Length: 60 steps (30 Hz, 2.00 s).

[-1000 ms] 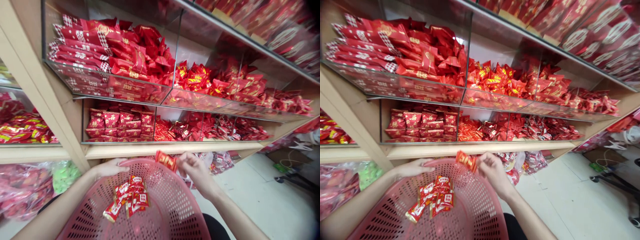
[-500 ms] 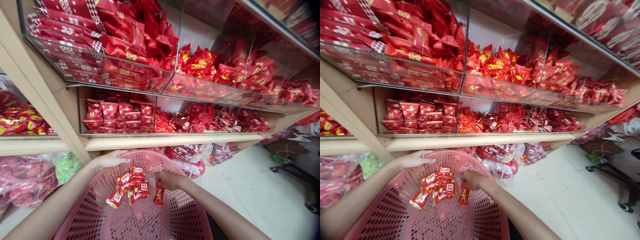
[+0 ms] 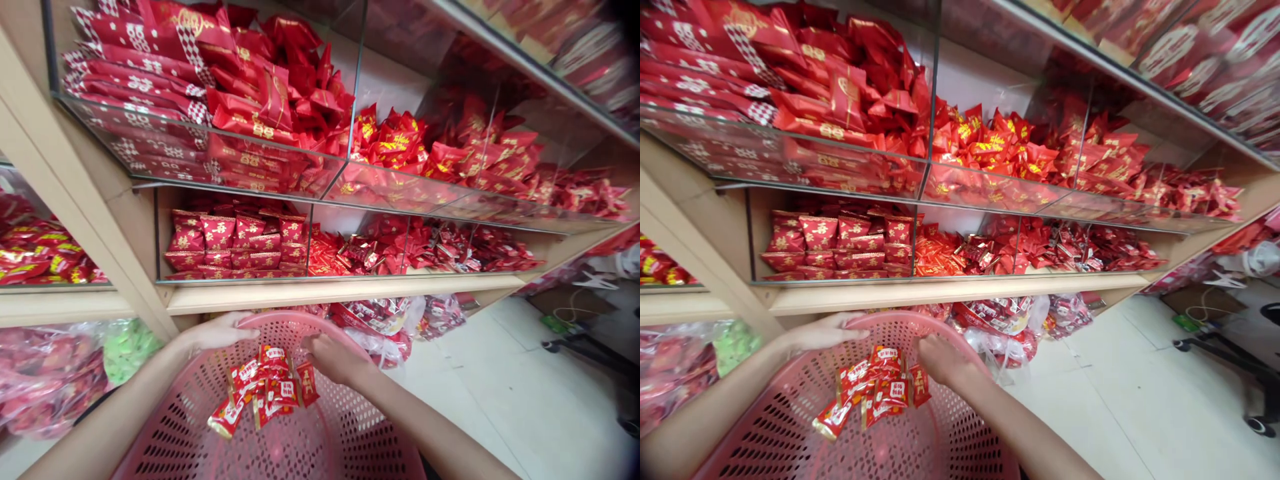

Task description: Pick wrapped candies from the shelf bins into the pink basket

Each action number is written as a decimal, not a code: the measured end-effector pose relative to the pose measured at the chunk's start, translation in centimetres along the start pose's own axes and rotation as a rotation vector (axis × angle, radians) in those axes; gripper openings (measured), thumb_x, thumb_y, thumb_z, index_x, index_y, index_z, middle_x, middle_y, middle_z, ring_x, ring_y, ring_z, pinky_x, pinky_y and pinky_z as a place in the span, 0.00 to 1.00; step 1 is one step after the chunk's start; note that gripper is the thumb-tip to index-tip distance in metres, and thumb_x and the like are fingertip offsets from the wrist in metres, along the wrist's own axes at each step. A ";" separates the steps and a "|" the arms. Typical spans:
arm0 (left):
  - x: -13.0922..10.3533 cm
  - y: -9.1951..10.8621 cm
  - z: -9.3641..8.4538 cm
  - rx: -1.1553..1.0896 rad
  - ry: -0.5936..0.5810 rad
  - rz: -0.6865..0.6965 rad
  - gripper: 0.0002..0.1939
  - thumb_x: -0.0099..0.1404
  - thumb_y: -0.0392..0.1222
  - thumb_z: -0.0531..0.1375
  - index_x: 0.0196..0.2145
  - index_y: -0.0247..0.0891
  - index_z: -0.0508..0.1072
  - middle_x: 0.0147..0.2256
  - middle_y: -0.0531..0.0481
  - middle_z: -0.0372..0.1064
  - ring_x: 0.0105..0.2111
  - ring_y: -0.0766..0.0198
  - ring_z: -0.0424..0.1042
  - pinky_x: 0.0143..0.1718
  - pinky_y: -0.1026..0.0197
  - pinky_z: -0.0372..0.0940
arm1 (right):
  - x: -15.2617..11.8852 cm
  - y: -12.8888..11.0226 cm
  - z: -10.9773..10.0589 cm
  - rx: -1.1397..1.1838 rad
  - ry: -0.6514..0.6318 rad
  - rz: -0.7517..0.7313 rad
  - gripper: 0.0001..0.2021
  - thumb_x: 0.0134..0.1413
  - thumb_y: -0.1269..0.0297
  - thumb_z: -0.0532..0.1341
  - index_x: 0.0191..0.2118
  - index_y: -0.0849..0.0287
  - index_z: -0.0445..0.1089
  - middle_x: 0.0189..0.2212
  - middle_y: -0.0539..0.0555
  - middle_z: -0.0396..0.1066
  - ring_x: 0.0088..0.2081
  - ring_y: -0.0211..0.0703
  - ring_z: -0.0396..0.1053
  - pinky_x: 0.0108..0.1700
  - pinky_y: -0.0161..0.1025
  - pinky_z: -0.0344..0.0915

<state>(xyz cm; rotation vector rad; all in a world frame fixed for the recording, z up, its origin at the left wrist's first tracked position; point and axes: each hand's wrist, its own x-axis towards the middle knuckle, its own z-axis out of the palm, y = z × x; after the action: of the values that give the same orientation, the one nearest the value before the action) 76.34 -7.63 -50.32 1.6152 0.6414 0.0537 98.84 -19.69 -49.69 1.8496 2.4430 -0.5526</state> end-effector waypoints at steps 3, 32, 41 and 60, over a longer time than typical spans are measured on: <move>0.1 0.0 0.0 -0.006 -0.014 0.031 0.26 0.54 0.53 0.58 0.47 0.37 0.67 0.49 0.46 0.68 0.48 0.55 0.65 0.50 0.56 0.57 | -1.0 -0.7 -5.1 0.166 0.085 -0.032 0.08 0.52 0.74 0.51 0.27 0.62 0.66 0.24 0.52 0.70 0.27 0.34 0.65 0.29 0.31 0.56; 0.0 -0.5 -0.2 0.063 0.029 -0.007 0.30 0.50 0.59 0.58 0.46 0.35 0.67 0.47 0.45 0.69 0.47 0.54 0.66 0.48 0.57 0.58 | 6.5 4.7 -14.1 0.430 0.835 0.415 0.11 0.55 0.63 0.49 0.32 0.62 0.65 0.19 0.53 0.69 0.24 0.37 0.68 0.28 0.31 0.62; -0.4 0.8 0.1 0.064 0.014 -0.020 0.28 0.53 0.55 0.58 0.47 0.35 0.67 0.47 0.45 0.69 0.48 0.54 0.65 0.49 0.56 0.57 | -2.6 3.0 -13.7 1.029 1.009 0.112 0.12 0.51 0.54 0.57 0.32 0.59 0.59 0.14 0.43 0.62 0.15 0.31 0.59 0.18 0.27 0.55; -0.3 0.7 0.2 0.018 -0.004 0.024 0.24 0.55 0.53 0.58 0.47 0.38 0.67 0.49 0.49 0.68 0.48 0.57 0.66 0.50 0.57 0.58 | -4.3 1.7 2.6 0.139 -0.241 0.235 0.03 0.48 0.75 0.56 0.31 0.64 0.65 0.29 0.56 0.70 0.32 0.41 0.70 0.30 0.32 0.62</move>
<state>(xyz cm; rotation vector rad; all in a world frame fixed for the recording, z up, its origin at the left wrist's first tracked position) 76.43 -7.99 -49.60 1.6404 0.6211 0.0625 101.22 -24.02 -51.57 1.9519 2.0494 -0.8884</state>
